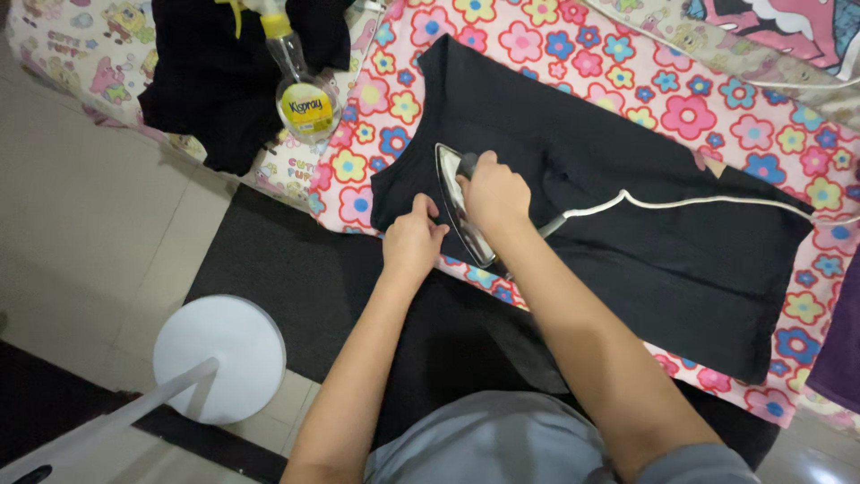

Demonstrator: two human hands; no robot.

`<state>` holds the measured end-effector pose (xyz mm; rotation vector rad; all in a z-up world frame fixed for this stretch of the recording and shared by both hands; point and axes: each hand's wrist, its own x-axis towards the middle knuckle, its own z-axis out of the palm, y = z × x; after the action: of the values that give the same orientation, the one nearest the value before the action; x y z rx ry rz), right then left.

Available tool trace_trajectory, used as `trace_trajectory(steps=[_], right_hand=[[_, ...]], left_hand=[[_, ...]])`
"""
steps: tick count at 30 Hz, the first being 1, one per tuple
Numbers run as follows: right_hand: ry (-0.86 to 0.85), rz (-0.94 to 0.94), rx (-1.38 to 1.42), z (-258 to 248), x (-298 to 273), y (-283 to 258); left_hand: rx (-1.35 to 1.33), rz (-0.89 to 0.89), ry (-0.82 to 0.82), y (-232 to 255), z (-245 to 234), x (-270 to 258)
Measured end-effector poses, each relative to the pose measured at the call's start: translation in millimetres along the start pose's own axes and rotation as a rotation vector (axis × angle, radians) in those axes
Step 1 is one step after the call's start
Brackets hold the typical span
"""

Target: The person irons a black t-shirt on a low table, smoothing the fabric with hands and using an iron. The person folds the shirt in half, irons the folded edges, and then folds it again to reveal a graphic print on the front.

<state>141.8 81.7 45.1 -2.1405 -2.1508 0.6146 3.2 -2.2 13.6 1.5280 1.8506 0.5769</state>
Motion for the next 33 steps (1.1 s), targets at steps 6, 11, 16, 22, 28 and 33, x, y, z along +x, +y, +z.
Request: trace_trajectory(steps=[6, 11, 16, 22, 28, 33], right_hand=[[0.036, 0.011, -0.026, 4, 26, -10], [0.006, -0.084, -0.014, -1, 15, 4], [-0.054, -0.150, -0.045, -10, -44, 31], [-0.108, -0.352, -0.100, -21, -82, 59], [-0.255, -0.513, -0.166, -48, -84, 82], [-0.258, -0.292, -0.074, -108, -74, 123]], left_hand=[[0.007, -0.046, 0.005, 7, -26, -10], [0.022, -0.002, 0.089, 9, -41, -19], [0.016, 0.016, 0.141, 12, -36, -18], [0.039, 0.112, 0.222, 12, -18, -13], [0.259, 0.361, 0.238, 1, -6, -19], [0.405, 0.512, 0.249, -6, -3, -32]])
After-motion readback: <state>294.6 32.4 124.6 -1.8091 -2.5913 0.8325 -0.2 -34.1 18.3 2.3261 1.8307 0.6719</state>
